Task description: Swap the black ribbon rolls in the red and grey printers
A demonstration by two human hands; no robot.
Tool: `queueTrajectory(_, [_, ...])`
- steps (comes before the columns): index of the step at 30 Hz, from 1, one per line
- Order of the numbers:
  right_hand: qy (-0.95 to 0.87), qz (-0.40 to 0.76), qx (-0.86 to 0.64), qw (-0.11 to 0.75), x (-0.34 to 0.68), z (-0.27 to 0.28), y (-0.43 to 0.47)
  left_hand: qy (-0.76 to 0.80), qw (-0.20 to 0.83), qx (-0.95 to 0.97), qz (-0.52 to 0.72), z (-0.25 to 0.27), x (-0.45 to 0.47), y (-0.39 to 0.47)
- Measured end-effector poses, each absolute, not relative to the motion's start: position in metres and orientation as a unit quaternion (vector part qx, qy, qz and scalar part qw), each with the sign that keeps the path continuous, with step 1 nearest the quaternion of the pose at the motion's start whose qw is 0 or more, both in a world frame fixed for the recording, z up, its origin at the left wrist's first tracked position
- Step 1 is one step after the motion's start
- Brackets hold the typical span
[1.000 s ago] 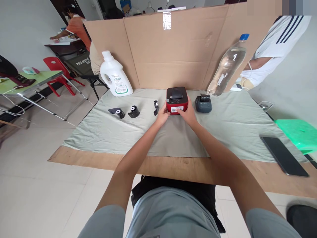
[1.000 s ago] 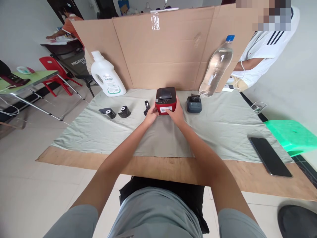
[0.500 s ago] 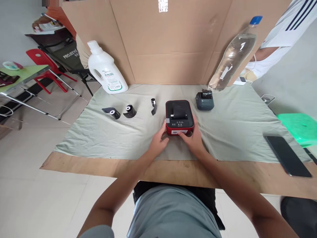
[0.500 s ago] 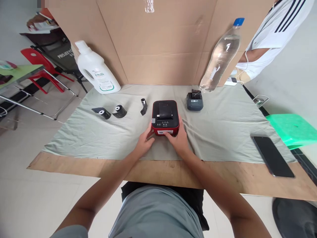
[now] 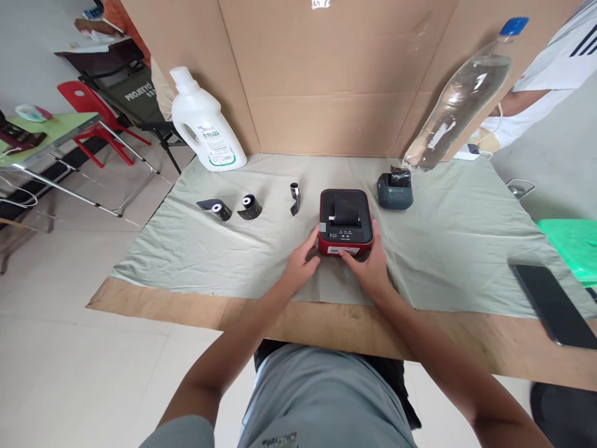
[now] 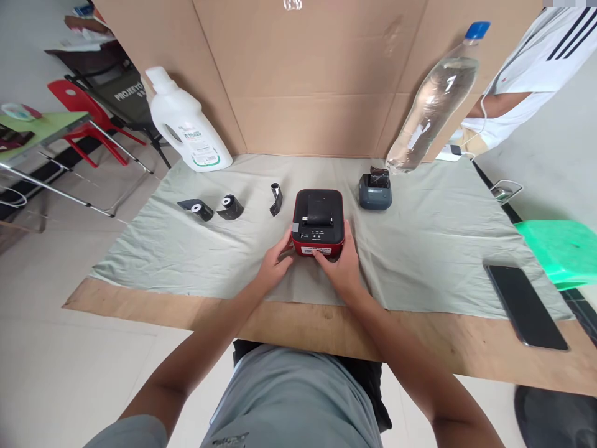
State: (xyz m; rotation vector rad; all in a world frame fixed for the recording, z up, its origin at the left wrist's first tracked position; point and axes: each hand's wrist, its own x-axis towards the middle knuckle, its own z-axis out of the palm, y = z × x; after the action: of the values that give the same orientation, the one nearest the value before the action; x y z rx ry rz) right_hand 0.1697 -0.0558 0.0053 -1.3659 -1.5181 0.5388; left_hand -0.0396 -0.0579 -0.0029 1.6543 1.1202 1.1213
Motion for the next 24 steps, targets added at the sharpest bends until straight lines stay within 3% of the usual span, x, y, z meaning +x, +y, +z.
queueTrajectory(12, [-0.686,0.126,-0.511,0.502,0.173,0.008,-0.051,0.407,0.214,0.759,0.461,0.007,-0.045,-0.053])
queueTrajectory(24, [-0.719,0.102,-0.473,0.498,0.183,0.013,-0.041,0.435,0.241,0.736,0.459,0.012,-0.036,-0.053])
